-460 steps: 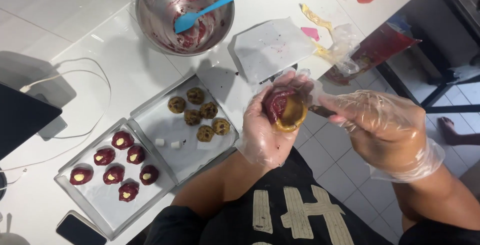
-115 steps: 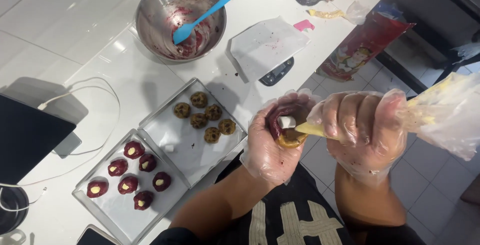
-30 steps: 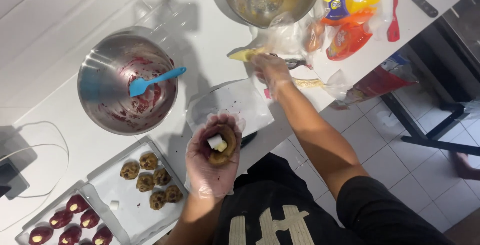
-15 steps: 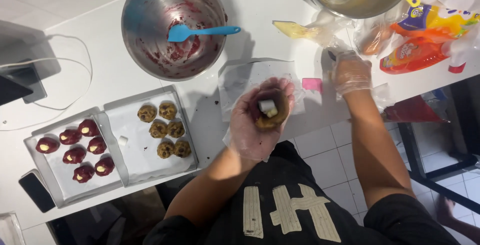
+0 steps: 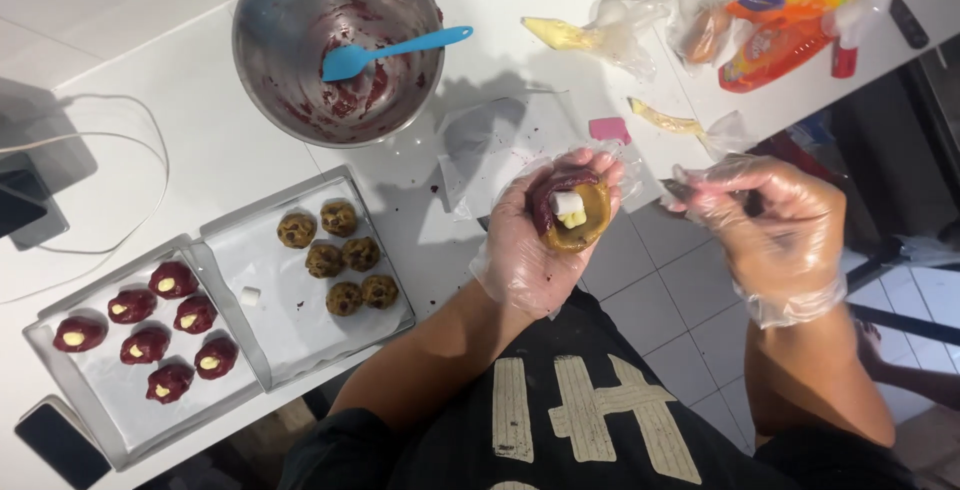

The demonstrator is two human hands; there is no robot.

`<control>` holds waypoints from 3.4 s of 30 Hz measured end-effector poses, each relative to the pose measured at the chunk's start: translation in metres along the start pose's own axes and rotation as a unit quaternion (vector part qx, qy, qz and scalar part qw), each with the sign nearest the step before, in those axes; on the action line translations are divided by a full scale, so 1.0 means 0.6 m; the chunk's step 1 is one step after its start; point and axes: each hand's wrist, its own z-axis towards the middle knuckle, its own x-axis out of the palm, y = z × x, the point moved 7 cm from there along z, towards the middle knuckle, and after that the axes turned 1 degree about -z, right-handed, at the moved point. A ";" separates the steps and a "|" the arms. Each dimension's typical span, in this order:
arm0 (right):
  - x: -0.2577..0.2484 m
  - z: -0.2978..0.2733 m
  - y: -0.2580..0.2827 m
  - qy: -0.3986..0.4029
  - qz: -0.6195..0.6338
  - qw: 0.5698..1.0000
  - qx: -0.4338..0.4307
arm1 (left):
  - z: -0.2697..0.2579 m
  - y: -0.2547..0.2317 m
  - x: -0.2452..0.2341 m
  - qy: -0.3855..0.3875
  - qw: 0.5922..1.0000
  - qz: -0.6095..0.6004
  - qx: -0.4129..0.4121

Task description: Shaping dough into balls, adding filling, and placing them on a baking tray for baking.

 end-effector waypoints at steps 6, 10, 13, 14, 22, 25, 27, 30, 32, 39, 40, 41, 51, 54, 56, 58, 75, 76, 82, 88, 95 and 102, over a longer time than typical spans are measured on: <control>0.066 -0.065 0.076 -0.003 -0.071 0.997 -0.036 | -0.046 0.010 -0.021 -0.031 0.998 0.047 -0.003; 0.085 -0.097 0.093 -0.031 -0.103 0.993 -0.043 | -0.082 0.010 -0.015 -0.038 0.997 0.066 -0.028; 0.100 -0.108 0.101 -0.024 -0.104 0.993 -0.050 | -0.099 0.011 -0.012 -0.044 0.996 0.076 -0.032; 0.102 -0.112 0.104 -0.027 -0.106 0.993 -0.050 | -0.107 0.010 -0.010 -0.042 0.996 0.077 -0.036; 0.122 -0.137 0.127 -0.029 -0.100 0.991 -0.080 | -0.142 0.001 0.004 -0.020 0.995 0.096 -0.016; 0.121 -0.139 0.130 -0.024 -0.152 0.985 -0.075 | -0.144 0.001 -0.003 0.006 0.994 0.106 -0.012; 0.125 -0.136 0.145 -0.011 -0.180 0.978 -0.102 | -0.148 -0.003 0.000 0.016 0.993 0.117 -0.004; 0.133 -0.135 0.163 0.015 -0.247 0.954 -0.167 | -0.149 -0.003 0.000 0.009 0.992 0.126 -0.006; 0.137 -0.134 0.168 0.029 -0.285 0.936 -0.202 | -0.150 -0.004 -0.002 -0.011 0.992 0.123 -0.015; 0.155 -0.135 0.172 0.113 -0.401 0.867 -0.271 | -0.149 0.002 -0.005 -0.014 0.993 0.115 -0.037; 0.160 -0.133 0.172 0.131 -0.439 0.848 -0.268 | -0.149 0.003 -0.006 -0.006 0.993 0.112 -0.044; 0.159 -0.131 0.178 0.132 -0.439 0.848 -0.267 | -0.148 0.003 -0.002 -0.006 0.993 0.112 -0.044; 0.173 -0.115 0.204 0.160 -0.472 0.833 -0.238 | -0.150 0.006 -0.009 -0.016 0.993 0.102 -0.058; 0.176 -0.116 0.216 0.158 -0.457 0.834 -0.266 | -0.153 0.009 -0.007 -0.017 0.993 0.101 -0.058; 0.178 -0.118 0.212 0.169 -0.445 0.835 -0.275 | -0.154 0.006 -0.004 -0.027 0.992 0.107 -0.056; 0.170 -0.121 0.202 0.143 -0.397 0.866 -0.268 | -0.159 0.002 0.004 -0.019 0.992 0.113 -0.053; 0.163 -0.114 0.177 0.211 -0.340 0.903 -0.156 | -0.162 -0.004 0.002 -0.024 0.993 0.111 -0.024; 0.164 -0.112 0.166 0.256 -0.339 0.900 -0.103 | -0.163 -0.006 0.001 -0.029 0.992 0.119 -0.018; 0.155 -0.093 0.170 0.234 -0.157 0.958 0.053 | -0.168 -0.007 -0.002 -0.037 0.995 0.091 -0.029; 0.141 -0.094 0.163 0.190 -0.095 0.972 0.100 | -0.168 -0.011 0.003 -0.021 0.997 0.071 -0.019; 0.086 -0.071 0.146 0.160 -0.031 0.986 0.038 | -0.136 -0.010 -0.018 -0.033 0.998 -0.037 -0.048; -0.003 0.084 -0.189 0.016 -0.306 0.952 -0.025 | -0.076 -0.041 -0.062 -0.100 0.995 -0.028 0.007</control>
